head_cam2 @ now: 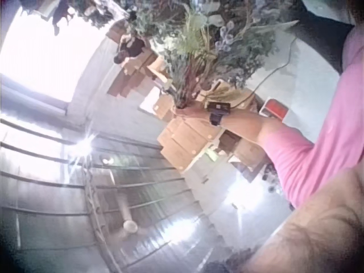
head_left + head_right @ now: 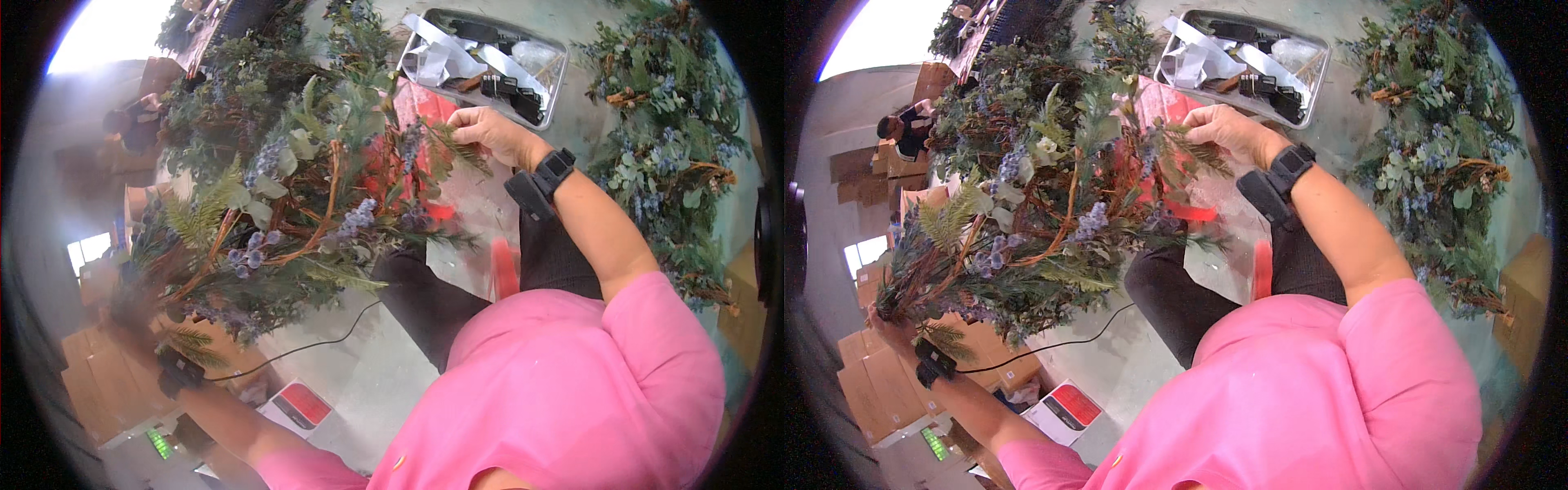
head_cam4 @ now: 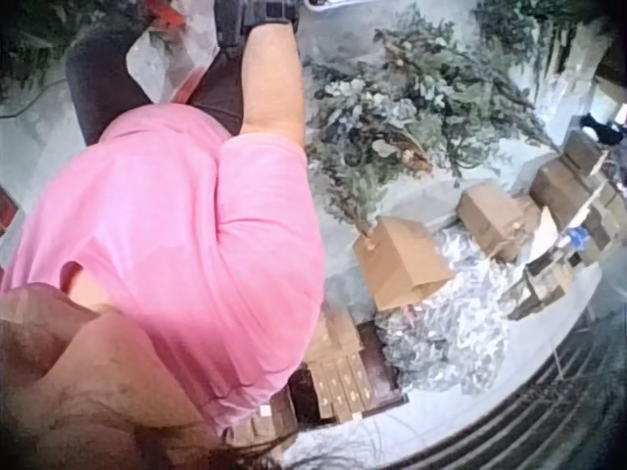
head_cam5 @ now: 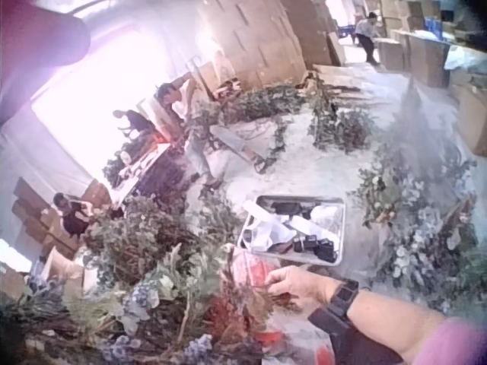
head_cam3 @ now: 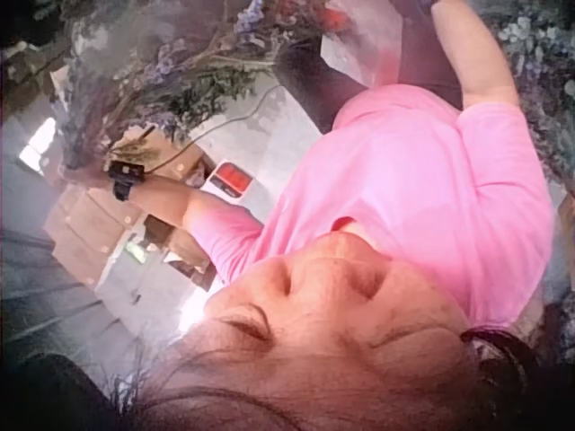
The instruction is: Assembling and tying decorative floral and evergreen garlands.
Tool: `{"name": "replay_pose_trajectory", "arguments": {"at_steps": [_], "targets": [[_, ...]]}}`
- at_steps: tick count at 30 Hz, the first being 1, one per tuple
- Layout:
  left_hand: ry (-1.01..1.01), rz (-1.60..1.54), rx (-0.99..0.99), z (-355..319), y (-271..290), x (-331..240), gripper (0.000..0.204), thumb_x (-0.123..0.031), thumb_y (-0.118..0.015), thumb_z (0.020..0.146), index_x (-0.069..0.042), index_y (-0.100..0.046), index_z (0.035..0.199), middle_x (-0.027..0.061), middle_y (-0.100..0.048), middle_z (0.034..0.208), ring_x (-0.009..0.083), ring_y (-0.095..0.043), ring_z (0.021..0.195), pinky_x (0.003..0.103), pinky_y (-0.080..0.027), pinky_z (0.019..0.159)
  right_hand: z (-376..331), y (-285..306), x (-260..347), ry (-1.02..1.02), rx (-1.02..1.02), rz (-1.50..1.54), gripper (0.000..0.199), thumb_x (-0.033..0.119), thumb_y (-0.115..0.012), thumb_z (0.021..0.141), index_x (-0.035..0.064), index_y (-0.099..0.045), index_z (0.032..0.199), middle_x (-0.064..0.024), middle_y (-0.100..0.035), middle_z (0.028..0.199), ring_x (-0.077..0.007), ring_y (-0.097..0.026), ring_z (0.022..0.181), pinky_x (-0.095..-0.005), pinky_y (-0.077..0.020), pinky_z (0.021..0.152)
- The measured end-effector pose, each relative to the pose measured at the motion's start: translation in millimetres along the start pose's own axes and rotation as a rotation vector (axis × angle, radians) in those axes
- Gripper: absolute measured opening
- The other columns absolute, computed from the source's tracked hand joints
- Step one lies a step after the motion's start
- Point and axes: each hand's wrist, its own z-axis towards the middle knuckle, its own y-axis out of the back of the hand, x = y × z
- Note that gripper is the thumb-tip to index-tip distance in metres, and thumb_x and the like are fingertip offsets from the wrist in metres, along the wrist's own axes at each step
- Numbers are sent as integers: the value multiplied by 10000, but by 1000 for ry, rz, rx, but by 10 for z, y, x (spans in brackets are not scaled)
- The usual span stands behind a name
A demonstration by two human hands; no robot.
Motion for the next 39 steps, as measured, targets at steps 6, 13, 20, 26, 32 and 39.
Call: {"name": "replay_pose_trajectory", "arguments": {"at_steps": [6,13,20,26,32,39], "targets": [[36,-247,63,167,75,327,308,-287,-434,889,-12,-508,1007,43,-513,948,161,-483,879,299,-398,779,-271,31,-306,-148,6,55,210,-7,-508,728,5,-584,925,5,-576,810,-63,-521,689,-207,-431,657],[-22,-227,223,302,-111,-84,327,-324,-401,908,-17,-505,953,25,-519,885,142,-511,803,291,-430,747,-288,7,-571,-169,-57,61,117,22,-524,717,9,-576,822,-15,-569,767,-88,-522,661,-229,-420,612],[51,-329,307,607,-568,-523,335,-326,-386,918,-11,-498,932,23,-528,854,138,-531,763,289,-446,736,-301,52,-587,-155,-105,1,147,162,-660,754,36,-594,789,12,-566,711,-80,-505,610,-227,-404,567],[51,-160,179,915,-596,-656,336,-327,-387,921,-8,-492,942,23,-529,853,132,-527,761,286,-439,739,-222,107,-537,-137,-78,-4,96,119,-653,753,45,-593,734,19,-556,674,-60,-492,583,-212,-389,538],[45,-42,80,1339,-654,-579,338,-327,-387,923,-5,-486,949,24,-529,852,127,-523,760,283,-432,742,-158,60,-425,-43,-138,-59,89,112,-628,768,44,-585,730,32,-560,705,-36,-480,589,-189,-382,535],[49,-109,191,1651,-548,-379,346,-350,-411,907,-40,-546,830,-25,-504,733,95,-478,636,241,-407,598,125,-43,-558,81,-276,-360,144,75,-579,746,3,-617,864,-57,-617,750,-138,-572,698,-260,-442,671]]}}
